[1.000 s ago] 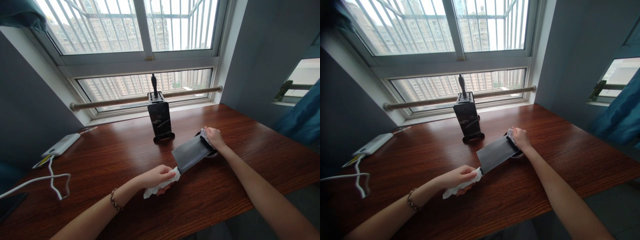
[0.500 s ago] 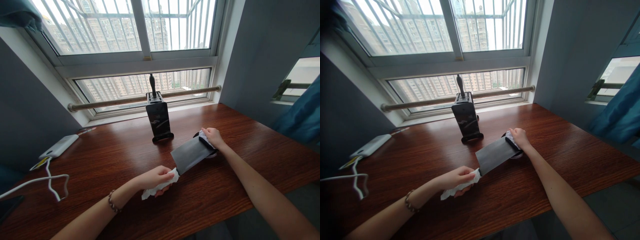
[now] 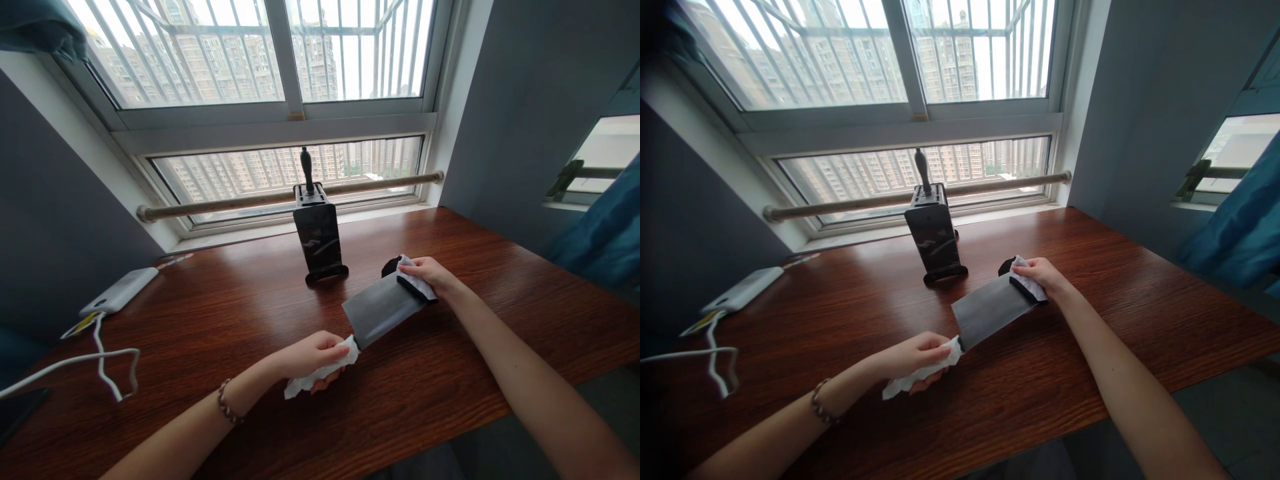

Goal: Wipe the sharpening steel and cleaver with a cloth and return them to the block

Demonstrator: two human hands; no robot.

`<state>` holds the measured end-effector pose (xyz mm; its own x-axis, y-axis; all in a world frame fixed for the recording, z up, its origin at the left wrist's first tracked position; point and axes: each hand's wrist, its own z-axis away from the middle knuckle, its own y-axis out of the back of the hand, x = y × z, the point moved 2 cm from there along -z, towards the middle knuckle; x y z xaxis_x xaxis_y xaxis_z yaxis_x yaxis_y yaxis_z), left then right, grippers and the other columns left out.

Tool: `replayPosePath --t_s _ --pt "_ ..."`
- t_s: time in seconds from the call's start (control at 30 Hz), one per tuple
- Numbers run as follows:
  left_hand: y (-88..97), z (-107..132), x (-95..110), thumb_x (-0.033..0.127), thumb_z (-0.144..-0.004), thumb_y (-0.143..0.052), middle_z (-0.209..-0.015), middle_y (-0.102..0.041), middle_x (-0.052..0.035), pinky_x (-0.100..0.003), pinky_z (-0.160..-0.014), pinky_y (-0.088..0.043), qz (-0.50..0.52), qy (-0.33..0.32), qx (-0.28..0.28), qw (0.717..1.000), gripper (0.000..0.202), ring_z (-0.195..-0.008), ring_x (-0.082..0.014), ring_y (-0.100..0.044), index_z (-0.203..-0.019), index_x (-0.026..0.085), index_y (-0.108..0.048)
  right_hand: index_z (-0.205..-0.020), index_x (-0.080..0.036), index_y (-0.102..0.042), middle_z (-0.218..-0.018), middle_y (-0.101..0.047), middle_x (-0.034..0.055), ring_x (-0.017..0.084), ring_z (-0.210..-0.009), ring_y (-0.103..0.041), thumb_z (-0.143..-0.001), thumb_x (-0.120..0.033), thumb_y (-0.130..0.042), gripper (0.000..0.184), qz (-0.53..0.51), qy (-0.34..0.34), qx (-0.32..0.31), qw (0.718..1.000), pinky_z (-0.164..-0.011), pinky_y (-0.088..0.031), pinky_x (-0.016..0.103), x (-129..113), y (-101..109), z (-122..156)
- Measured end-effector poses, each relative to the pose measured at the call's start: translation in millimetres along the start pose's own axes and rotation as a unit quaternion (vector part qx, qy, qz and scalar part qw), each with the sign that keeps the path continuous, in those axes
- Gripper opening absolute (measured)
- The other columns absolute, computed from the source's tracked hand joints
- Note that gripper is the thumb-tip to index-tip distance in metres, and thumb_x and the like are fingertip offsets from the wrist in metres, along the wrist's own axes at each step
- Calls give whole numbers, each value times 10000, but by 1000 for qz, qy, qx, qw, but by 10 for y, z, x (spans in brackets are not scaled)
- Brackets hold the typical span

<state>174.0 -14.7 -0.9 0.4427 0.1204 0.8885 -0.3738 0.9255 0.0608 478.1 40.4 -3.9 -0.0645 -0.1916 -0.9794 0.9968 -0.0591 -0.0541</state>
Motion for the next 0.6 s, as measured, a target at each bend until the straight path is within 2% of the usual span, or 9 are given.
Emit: replayPosePath --t_s 0.23,0.6 --pt "5 -9 -17 581 -813 -413 -543 -466 27 -165 -317 -254 -1 -3 3 1000 419 -356 -67 -390 -764 166 -442 -652 -116 -628 -554 -638 27 105 -439 -556 -587 -254 -773 210 -69 -10 33 997 -407 -434 184 44 24 -54" --pt "16 -23 -49 572 -823 -409 -543 -473 21 -160 -311 -252 8 -4 8 1000 419 -356 -69 -396 -776 160 -465 -644 -106 -623 -562 -646 42 115 -449 -577 -648 -181 -736 136 -99 -10 89 991 -418 -463 184 19 55 -49"
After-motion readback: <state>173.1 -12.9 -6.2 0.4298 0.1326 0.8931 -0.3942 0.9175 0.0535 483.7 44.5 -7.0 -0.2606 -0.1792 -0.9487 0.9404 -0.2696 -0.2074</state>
